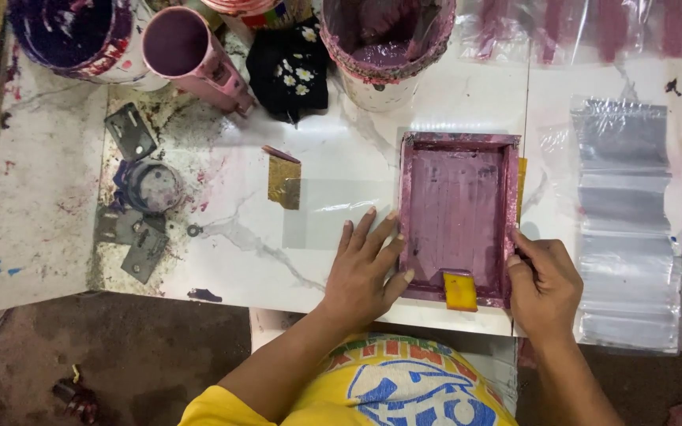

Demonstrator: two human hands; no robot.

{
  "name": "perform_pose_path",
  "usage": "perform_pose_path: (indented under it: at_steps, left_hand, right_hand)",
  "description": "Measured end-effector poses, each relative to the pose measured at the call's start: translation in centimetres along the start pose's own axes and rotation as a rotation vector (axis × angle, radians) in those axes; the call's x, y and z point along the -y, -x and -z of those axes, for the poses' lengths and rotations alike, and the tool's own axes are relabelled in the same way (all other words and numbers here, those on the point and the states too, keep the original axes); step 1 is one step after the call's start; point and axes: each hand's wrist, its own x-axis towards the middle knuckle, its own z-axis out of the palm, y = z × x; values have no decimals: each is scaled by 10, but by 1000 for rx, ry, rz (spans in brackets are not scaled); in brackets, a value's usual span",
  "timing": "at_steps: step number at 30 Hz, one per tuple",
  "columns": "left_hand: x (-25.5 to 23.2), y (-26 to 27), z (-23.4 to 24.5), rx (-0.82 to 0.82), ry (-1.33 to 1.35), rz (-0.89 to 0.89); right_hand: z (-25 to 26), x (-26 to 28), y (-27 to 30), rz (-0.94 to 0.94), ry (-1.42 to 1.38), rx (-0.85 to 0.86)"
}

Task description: The person stirs a thick purple substance in a bucket using a stick. They then pour some of the substance into a rectangular tray and spread it evenly with a yellow sponge.

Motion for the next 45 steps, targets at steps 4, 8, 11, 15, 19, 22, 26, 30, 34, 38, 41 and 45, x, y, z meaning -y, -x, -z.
perform_pose_path:
  at_steps: [4, 8, 11, 15, 19, 22, 26, 30, 34, 38, 41, 45]
  left_hand:
    - [-1, -3, -13, -294, -43, -62]
    - [1, -2, -16, -267, -79, -47]
    - [2, 0, -17, -262, -70, -52]
    - [5, 1, -25, -287, -61, -56]
    - [3, 2, -20, -302, -71, -60]
    - [1, 0, -17, -274, -90, -63]
    - [0, 1, -21, -322, -90, -68]
    - [2, 1, -25, -293, -95, -81]
    - [-1, 1, -16, -264, -69, -75]
    - [-2, -2, -13, -193, -82, -68]
    - [-6, -6, -5, -153, -95, -67]
    - [-18, -15, 16, -13, -127, -31]
  right_hand:
    - [-3, -4, -3, 13, -76, -57]
    - [-3, 0, -4, 20, -41, -63]
    - [-4, 2, -5, 11, -35, -67]
    - [0, 15, -9, -16, -10, -43]
    - [1, 6, -11, -53, 78, -8]
    - [0, -3, -17, -30, 229, 8]
    - [-1, -8, -23, -22, 429, 58]
    - [-4, -17, -26, 138, 588, 41]
    - [-3, -13, -30, 96, 544, 71]
    - [-2, -8, -32, 127, 581, 88]
    - [1, -8, -36, 96, 612, 151]
    - [13, -9, -41, 25, 578, 271]
